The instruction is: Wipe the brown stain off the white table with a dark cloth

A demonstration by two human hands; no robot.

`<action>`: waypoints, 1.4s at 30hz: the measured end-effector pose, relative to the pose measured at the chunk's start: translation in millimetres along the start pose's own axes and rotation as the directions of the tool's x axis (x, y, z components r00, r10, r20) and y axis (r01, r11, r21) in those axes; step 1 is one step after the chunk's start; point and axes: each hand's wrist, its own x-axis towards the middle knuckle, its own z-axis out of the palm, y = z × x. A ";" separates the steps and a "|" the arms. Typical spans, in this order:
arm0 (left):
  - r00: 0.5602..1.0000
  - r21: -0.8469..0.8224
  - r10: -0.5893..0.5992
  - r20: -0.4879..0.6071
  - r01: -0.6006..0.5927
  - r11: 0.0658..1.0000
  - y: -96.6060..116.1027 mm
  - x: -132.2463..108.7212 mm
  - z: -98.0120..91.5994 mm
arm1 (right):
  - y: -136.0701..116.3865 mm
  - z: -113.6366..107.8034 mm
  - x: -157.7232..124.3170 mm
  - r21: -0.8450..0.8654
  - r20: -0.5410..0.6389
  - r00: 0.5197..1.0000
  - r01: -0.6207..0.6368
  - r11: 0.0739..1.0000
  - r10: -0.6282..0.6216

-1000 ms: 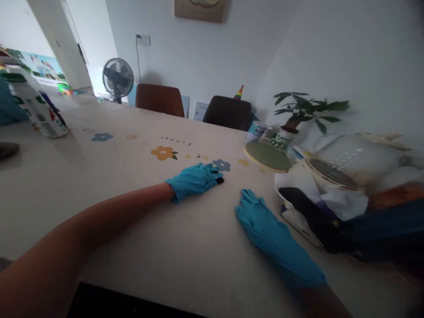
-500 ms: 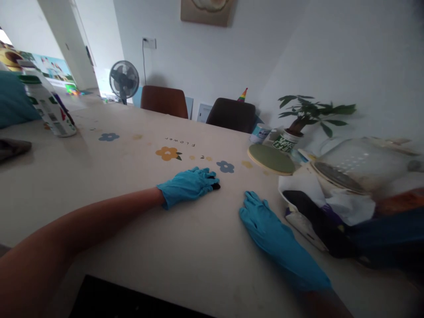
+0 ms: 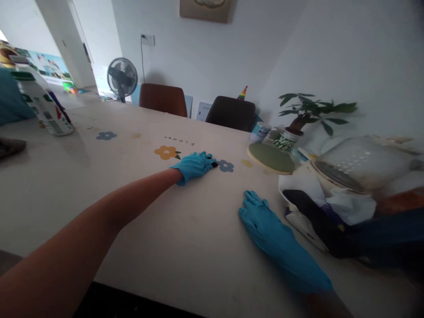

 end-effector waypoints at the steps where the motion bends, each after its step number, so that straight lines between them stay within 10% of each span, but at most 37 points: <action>1: 1.000 0.005 -0.006 -0.001 0.006 1.000 -1.9 6.2 0.2 | 0.3 1.4 -0.9 -0.004 -0.008 1.000 -0.002 1.000 0.002; 13: 0.999 0.009 0.009 -0.040 -0.009 1.000 -11.5 7.3 6.1 | -0.5 0.4 -4.6 -0.017 0.055 0.998 -0.002 1.000 0.003; 31: 0.997 -0.085 0.064 0.039 -0.060 0.995 -30.3 -119.4 13.0 | 13.4 -8.3 -3.5 -0.012 0.040 0.994 0.100 0.995 -0.100; 42: 0.998 -0.033 0.052 0.024 -0.052 0.998 -24.9 -81.3 6.6 | 15.6 -4.4 -3.7 -0.013 -0.016 0.992 0.123 0.992 -0.124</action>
